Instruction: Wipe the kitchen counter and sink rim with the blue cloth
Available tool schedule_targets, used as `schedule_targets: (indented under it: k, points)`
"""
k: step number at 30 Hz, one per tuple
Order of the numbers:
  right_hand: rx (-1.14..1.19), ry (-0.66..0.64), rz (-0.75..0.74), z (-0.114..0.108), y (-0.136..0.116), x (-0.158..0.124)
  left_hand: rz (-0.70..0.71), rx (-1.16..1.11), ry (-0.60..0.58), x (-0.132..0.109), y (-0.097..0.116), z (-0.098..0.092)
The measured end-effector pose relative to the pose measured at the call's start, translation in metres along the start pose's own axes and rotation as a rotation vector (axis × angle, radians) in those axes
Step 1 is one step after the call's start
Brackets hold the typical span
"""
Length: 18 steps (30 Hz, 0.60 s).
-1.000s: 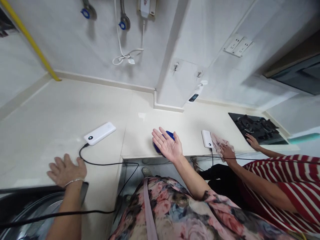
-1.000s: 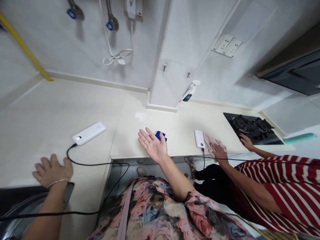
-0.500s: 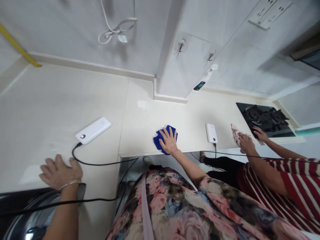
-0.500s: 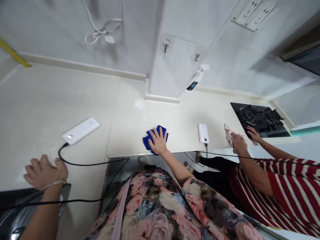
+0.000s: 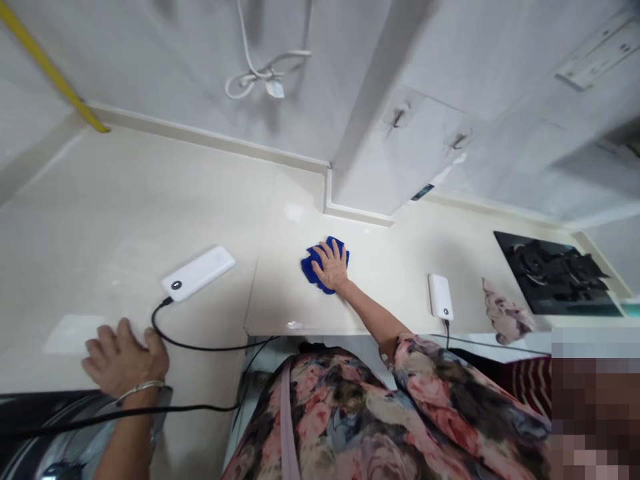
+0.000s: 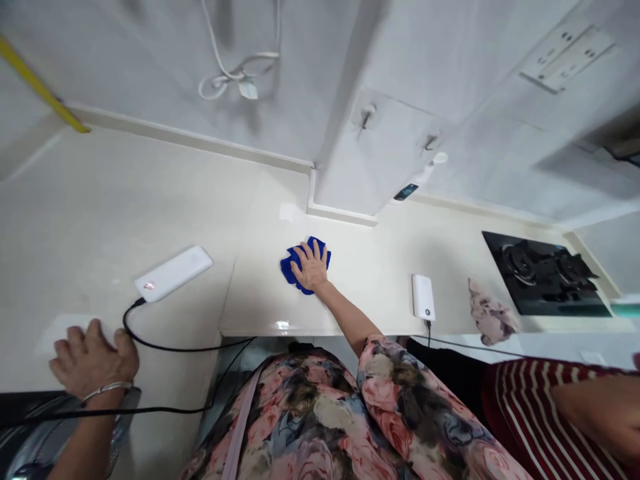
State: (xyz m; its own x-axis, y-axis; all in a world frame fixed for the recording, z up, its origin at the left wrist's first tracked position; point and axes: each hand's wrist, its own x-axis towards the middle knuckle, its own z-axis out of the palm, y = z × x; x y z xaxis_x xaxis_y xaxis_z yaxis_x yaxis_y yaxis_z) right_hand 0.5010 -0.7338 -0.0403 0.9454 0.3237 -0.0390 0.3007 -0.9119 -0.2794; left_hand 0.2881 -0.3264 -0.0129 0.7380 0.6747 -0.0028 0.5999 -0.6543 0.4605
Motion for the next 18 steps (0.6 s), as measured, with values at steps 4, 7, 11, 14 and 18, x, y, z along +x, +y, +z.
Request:
schedule_targets:
  k: [4,7,11,14,18]
  points:
    - [-0.02,-0.016,-0.143,0.004,-0.019,0.071,-0.048,0.062,0.079,0.003,-0.003,0.002]
    - [-0.033,-0.012,-0.211,0.009,-0.026,0.116,-0.112,0.092,0.035,0.005,-0.004,0.001]
    - [-0.045,-0.007,-0.203,0.009,-0.028,0.174,-0.109,0.141,0.016,0.008,-0.005,-0.001]
    - [-0.061,0.009,-0.123,0.007,-0.027,0.218,-0.107,0.178,0.001,0.011,-0.01,0.0]
    - [-0.099,0.046,-0.048,0.006,-0.026,0.272,-0.094,0.225,0.012,0.014,-0.022,0.005]
